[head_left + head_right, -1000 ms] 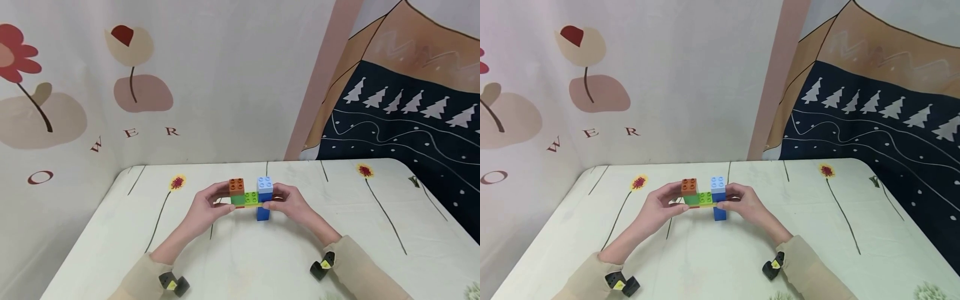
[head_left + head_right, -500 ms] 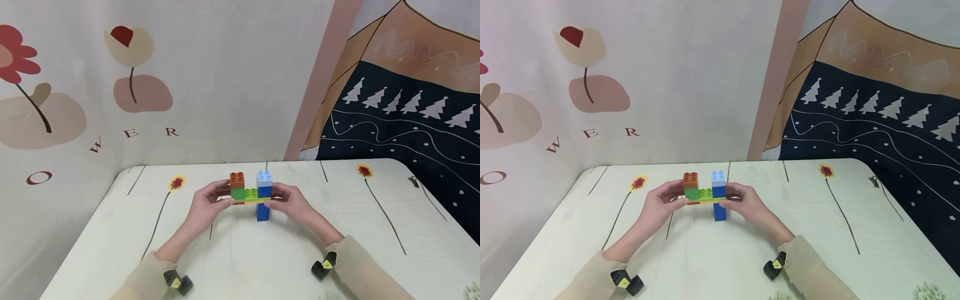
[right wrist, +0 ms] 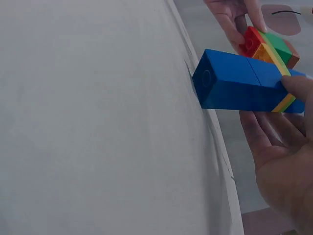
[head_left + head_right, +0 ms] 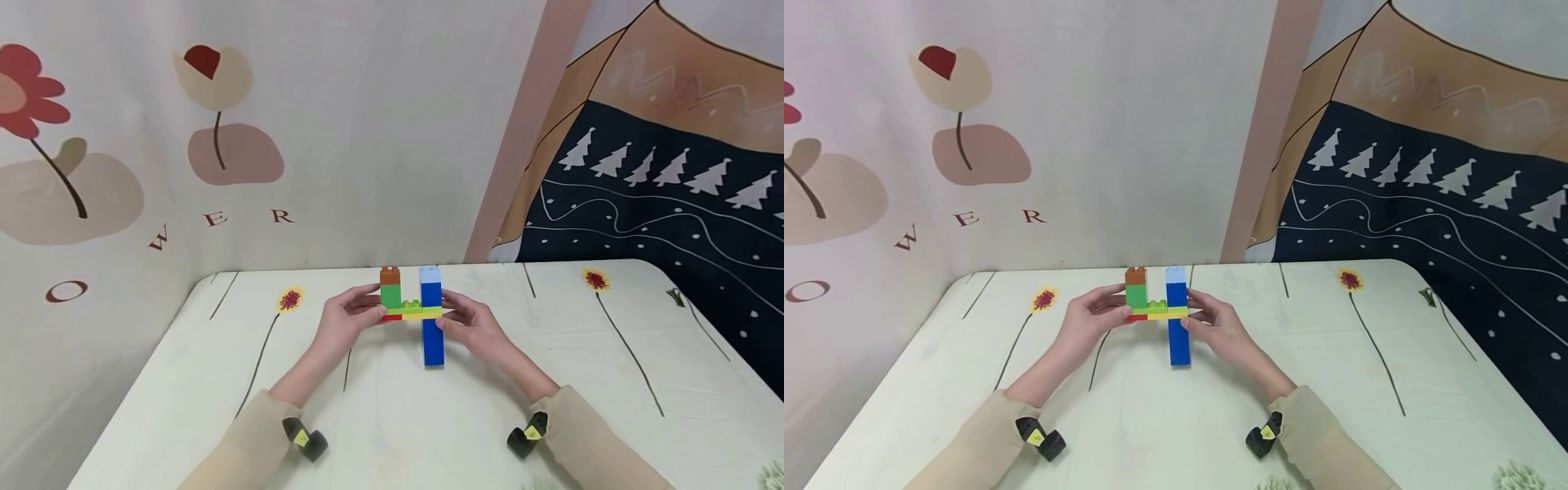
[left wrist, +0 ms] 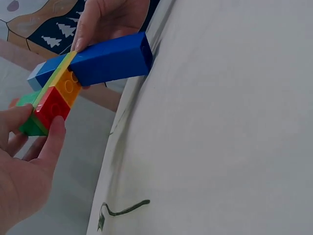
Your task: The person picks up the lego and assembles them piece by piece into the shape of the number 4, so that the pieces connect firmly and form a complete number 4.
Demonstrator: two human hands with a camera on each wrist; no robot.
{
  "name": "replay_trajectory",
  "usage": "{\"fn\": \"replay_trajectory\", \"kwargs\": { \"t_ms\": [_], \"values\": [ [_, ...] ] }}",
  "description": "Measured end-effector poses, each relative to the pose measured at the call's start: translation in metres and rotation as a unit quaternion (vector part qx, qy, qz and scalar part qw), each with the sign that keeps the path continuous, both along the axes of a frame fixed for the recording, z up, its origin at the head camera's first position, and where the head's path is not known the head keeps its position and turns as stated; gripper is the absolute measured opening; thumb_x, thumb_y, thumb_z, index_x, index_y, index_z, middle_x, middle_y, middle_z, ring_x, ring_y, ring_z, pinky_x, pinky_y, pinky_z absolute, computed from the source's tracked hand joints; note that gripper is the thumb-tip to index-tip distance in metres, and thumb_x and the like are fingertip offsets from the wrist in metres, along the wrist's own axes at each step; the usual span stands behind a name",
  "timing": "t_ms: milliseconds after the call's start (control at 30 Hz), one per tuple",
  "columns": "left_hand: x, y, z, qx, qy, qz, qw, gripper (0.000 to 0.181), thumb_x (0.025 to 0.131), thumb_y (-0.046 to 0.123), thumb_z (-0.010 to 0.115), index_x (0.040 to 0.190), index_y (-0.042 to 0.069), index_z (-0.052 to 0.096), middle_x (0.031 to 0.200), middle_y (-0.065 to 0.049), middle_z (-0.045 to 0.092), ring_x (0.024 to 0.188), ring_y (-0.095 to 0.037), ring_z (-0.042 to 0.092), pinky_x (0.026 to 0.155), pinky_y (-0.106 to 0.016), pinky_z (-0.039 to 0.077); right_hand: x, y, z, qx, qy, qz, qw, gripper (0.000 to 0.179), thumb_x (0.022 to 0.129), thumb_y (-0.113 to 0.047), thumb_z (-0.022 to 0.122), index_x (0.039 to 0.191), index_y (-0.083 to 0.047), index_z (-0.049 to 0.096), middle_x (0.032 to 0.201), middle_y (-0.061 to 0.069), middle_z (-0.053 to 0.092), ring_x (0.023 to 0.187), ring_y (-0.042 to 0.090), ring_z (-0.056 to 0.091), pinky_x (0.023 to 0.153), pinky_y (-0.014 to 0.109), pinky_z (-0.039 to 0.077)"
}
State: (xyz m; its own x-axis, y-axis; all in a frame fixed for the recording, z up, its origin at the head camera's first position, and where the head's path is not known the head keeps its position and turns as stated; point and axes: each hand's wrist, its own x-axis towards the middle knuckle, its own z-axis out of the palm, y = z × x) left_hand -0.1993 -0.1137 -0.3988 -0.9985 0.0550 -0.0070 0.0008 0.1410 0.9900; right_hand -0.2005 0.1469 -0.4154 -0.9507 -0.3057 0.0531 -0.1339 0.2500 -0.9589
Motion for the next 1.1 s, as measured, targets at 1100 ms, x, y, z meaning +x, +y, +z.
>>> {"fn": "replay_trajectory", "kwargs": {
  "t_ms": [1100],
  "values": [
    [-0.038,0.014,-0.017,0.008,-0.106,0.024,0.994,0.035,0.094,0.002,0.073,0.128,-0.006,0.068,0.131,-0.023,0.065,0.105,-0.026,0.07,0.088,-0.033,0.059,-0.028,-0.016,-0.01,0.083,-0.051,-0.098,0.9904,0.045,0.103,-0.014,0.064,0.146,-0.001,0.055,0.136,0.017,0.062,0.12,0.029,0.06,0.1,0.039,0.053]
  ]
}}
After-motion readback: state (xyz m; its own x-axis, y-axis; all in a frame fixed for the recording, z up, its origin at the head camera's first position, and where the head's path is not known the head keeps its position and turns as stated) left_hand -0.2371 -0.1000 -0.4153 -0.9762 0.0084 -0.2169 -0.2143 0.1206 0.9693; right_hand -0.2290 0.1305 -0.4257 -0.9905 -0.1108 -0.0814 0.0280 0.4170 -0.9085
